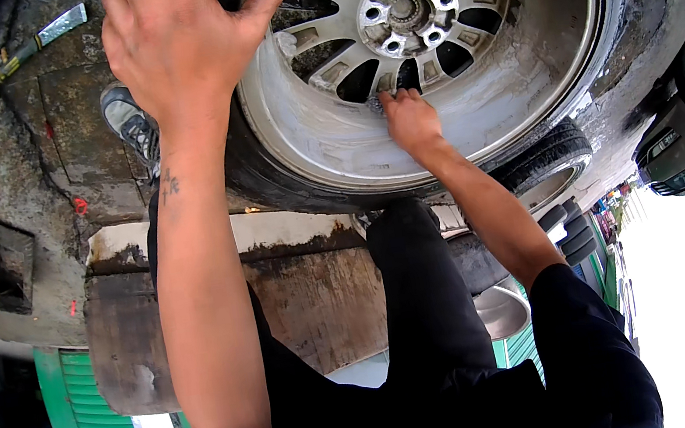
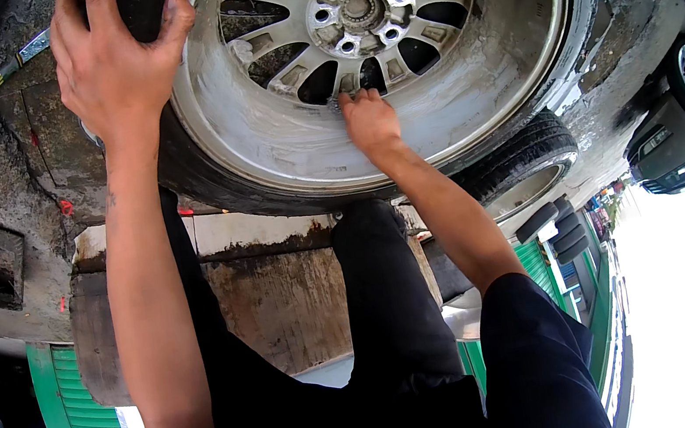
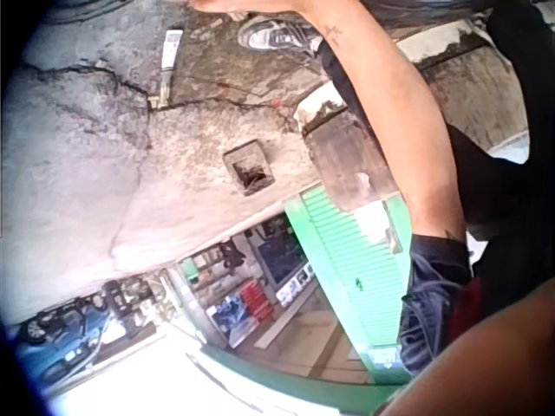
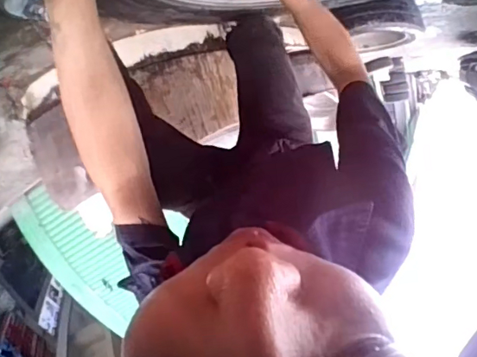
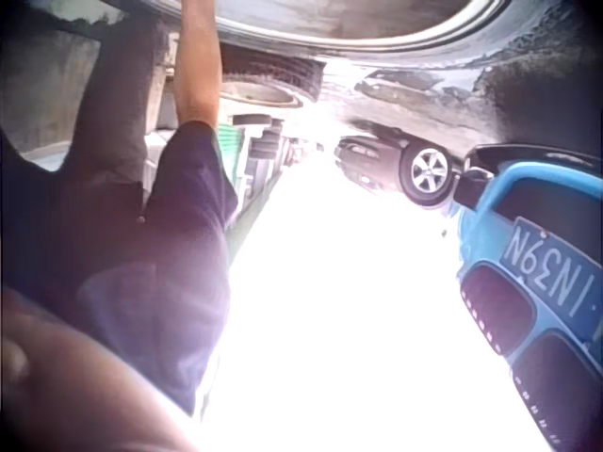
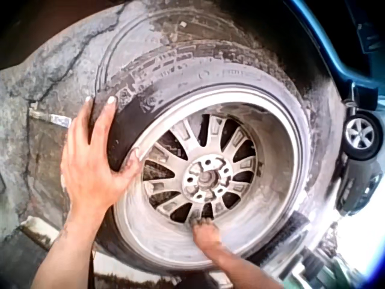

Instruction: The person rinses two car tires with a hose, then scrubs the rims and sidewalls using a steel wool pad. The tires are positioned on the ground next to a blue car in an outdoor car wash area.

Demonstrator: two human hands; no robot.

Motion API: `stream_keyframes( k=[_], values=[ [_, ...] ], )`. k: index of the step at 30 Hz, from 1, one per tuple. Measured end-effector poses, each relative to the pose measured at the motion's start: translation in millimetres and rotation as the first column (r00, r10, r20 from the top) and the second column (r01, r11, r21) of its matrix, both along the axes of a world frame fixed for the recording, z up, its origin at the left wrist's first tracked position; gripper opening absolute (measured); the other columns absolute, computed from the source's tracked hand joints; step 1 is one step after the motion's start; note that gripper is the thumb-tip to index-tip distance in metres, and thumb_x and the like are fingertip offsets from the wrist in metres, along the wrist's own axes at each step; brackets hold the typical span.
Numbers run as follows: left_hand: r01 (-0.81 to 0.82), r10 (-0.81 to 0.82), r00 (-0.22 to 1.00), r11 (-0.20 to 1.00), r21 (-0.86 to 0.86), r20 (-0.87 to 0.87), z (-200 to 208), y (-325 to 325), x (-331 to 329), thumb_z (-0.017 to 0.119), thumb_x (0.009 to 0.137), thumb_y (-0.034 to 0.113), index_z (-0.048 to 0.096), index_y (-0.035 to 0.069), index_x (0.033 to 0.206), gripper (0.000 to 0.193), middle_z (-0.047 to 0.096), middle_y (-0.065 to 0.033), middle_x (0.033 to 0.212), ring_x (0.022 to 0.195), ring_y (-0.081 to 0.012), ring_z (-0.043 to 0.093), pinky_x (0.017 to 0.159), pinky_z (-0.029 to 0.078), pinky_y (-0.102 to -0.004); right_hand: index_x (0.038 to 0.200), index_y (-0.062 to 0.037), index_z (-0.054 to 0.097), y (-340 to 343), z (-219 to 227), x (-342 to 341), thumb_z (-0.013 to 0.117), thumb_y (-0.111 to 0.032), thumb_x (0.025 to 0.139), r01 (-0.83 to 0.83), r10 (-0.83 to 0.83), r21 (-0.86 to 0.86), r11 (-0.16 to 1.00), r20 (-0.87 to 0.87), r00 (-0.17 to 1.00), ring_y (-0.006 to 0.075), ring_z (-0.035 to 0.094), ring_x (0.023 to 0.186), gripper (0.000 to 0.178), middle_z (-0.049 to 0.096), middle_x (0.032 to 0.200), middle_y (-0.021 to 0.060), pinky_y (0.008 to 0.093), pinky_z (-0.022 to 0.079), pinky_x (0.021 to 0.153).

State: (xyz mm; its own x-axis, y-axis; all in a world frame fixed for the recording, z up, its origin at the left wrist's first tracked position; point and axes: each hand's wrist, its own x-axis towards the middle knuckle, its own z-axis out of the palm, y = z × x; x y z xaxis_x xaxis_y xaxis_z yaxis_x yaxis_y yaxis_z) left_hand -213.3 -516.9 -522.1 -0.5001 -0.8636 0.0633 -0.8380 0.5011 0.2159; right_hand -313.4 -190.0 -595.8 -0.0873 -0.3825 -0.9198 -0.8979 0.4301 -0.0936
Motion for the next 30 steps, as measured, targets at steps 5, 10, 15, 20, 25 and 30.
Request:
stream_keyframes(
  k=[5,10,15,20,25,30],
  values=[
    [-0.003,-0.009,0.993,0.994,0.105,0.119,16,2,-4,0.074,0.070,0.036,0.045,0.019,0.149,0.086,0.046,-0.0248,0.144,0.127,-0.0451,0.048,0.104,0.042,-0.0529,0.107,-0.0046,0.067,-70,-7,63,0.052,-0.013,0.089,0.234,-0.229,-0.101,0.967,0.062,0.971,0.0368,0.068,0.101,0.025,0.070,0.104,0.0206,0.0451,0.055,0.088],
    [0.029,-0.044,0.994,0.990,0.137,0.105,18,1,-6,0.072,0.071,0.039,0.044,0.017,0.149,0.086,0.045,-0.0259,0.145,0.127,-0.0464,0.047,0.103,0.041,-0.0547,0.114,-0.0054,0.067,-26,-18,-24,0.049,-0.022,0.095,0.106,-0.158,0.329,0.938,0.135,0.978,0.0406,0.067,0.103,0.031,0.068,0.113,0.0273,0.0479,0.054,0.091],
    [0.074,-0.074,0.996,0.997,-0.006,0.044,4,1,4,0.073,0.071,0.044,0.045,0.018,0.148,0.087,0.044,-0.0256,0.146,0.126,-0.0458,0.048,0.101,0.042,-0.0548,0.109,-0.0067,0.067,-77,-7,25,0.050,-0.027,0.094,0.232,-0.262,0.184,0.955,0.162,0.951,0.0400,0.068,0.100,0.030,0.072,0.102,0.0229,0.0483,0.053,0.093],
    [0.031,-0.042,0.994,0.993,0.111,0.102,18,-6,-5,0.074,0.071,0.044,0.046,0.021,0.148,0.085,0.045,-0.0241,0.146,0.126,-0.0437,0.048,0.099,0.043,-0.0540,0.122,-0.0055,0.066,-63,-31,18,0.050,-0.030,0.096,0.155,-0.231,0.341,0.927,0.196,0.953,0.0370,0.065,0.112,0.040,0.069,0.117,0.0219,0.0427,0.050,0.100],
    [0.084,-0.092,0.994,0.989,0.120,0.065,13,-11,-3,0.075,0.071,0.047,0.047,0.023,0.148,0.085,0.043,-0.0245,0.147,0.127,-0.0439,0.047,0.099,0.043,-0.0550,0.122,-0.0064,0.065,-56,-41,12,0.051,-0.036,0.097,0.060,-0.127,0.265,0.962,0.244,0.961,0.0444,0.061,0.110,0.041,0.066,0.113,0.0276,0.0491,0.048,0.099],
    [0.080,-0.099,0.991,0.977,0.197,0.088,16,-16,0,0.076,0.071,0.046,0.046,0.023,0.149,0.086,0.043,-0.0261,0.146,0.127,-0.0446,0.047,0.097,0.043,-0.0559,0.120,-0.0058,0.065,-54,-40,-12,0.050,-0.031,0.096,-0.049,-0.079,0.367,0.929,0.326,0.942,0.0426,0.062,0.113,0.037,0.066,0.119,0.0255,0.0489,0.050,0.099]
  ],
)
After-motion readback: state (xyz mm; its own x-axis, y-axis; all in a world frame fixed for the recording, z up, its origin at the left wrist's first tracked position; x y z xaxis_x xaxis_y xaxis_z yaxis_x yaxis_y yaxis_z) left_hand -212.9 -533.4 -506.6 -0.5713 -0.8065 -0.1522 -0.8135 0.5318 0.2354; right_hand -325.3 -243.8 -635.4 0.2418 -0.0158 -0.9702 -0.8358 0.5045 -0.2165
